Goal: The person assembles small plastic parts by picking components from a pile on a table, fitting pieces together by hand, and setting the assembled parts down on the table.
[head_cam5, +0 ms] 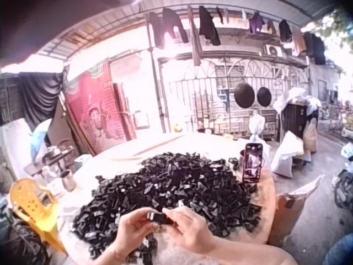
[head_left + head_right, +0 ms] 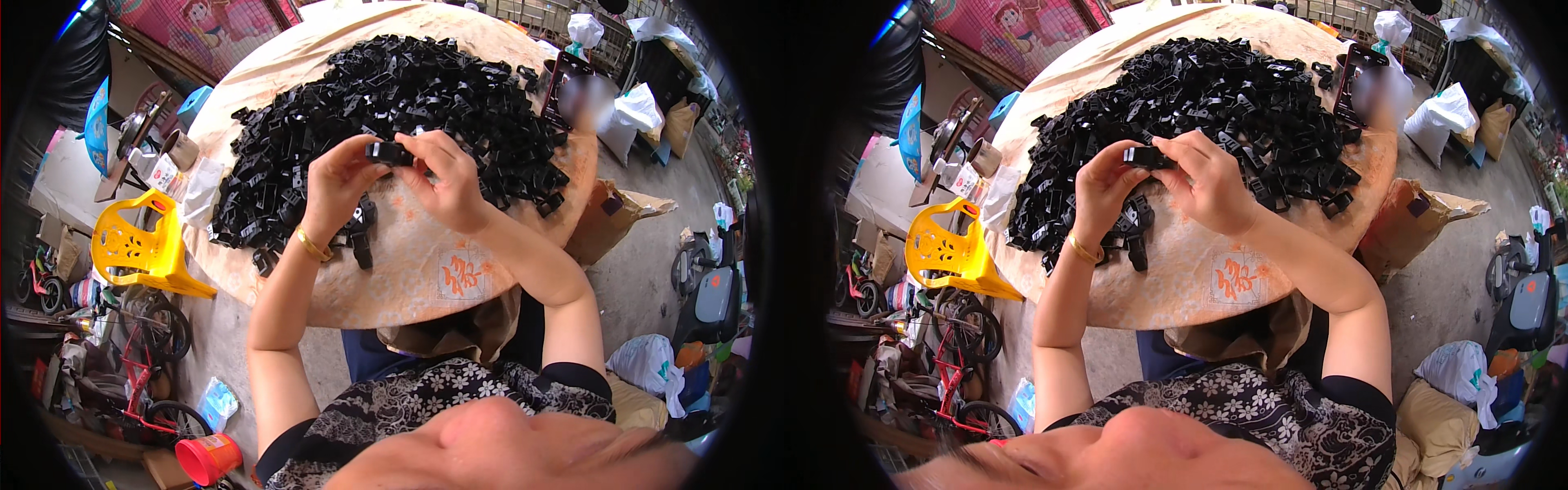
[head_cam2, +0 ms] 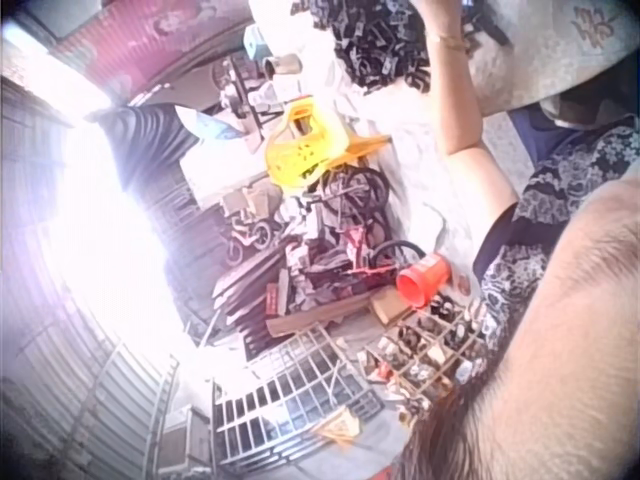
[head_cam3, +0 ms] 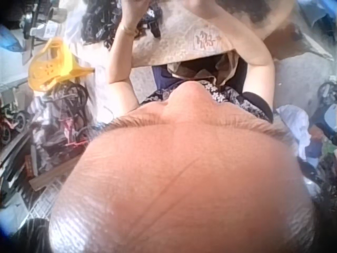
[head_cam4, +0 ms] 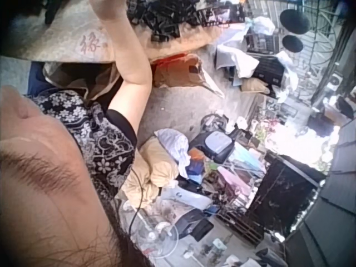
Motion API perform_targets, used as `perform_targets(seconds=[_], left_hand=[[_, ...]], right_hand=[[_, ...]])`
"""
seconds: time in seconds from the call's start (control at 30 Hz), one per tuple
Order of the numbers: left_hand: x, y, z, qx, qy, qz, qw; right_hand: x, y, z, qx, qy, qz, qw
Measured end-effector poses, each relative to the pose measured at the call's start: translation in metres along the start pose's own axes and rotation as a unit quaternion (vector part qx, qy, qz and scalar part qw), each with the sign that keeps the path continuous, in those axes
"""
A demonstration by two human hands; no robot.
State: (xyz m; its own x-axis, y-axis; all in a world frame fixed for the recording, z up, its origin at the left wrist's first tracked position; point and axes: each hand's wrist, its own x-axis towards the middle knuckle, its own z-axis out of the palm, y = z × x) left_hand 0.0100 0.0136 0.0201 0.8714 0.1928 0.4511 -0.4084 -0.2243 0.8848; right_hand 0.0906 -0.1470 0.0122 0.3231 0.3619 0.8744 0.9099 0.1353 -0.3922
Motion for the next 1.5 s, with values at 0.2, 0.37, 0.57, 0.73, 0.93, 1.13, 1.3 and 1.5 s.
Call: perform_targets(seconds=[0.2, 0.37, 0.57, 0.73, 0.93, 1.13, 1.3, 1.5], left_hand=[[0.001, -0.002, -0.006, 0.122, -0.022, 0.003, 0.992], [-0.008, -0.001, 0.028, -0.081, 0.043, -0.013, 0.996], [-0.009, -0.003, 0.023, -0.141, 0.040, -0.052, 0.988], [-0.003, 0.004, 0.010, 0.009, -0.099, -0.100, 0.990], [-0.029, 0.003, 0.035, 0.372, -0.282, 0.066, 0.882], [0.010, 0.011, 0.025, 0.336, -0.253, -0.016, 0.907], [0.114, -0.038, 0.013, 0.425, -0.038, -0.026, 0.904], [0.157, -0.103, 0.024, 0.617, 0.026, -0.090, 0.782]], right_hand=[[-0.001, 0.007, 0.002, 0.000, -0.028, 0.010, 1.000], [-0.002, 0.009, 0.003, -0.053, -0.012, -0.039, 0.998], [-0.002, 0.018, 0.009, 0.053, -0.024, 0.045, 0.997], [0.007, 0.038, -0.010, 0.178, -0.185, 0.238, 0.937], [-0.002, 0.075, -0.014, -0.151, -0.222, 0.051, 0.962], [-0.017, 0.064, 0.004, -0.269, -0.321, 0.038, 0.907], [-0.018, 0.054, 0.001, -0.274, -0.325, 0.026, 0.905], [-0.014, 0.066, 0.004, -0.090, -0.270, 0.019, 0.958]])
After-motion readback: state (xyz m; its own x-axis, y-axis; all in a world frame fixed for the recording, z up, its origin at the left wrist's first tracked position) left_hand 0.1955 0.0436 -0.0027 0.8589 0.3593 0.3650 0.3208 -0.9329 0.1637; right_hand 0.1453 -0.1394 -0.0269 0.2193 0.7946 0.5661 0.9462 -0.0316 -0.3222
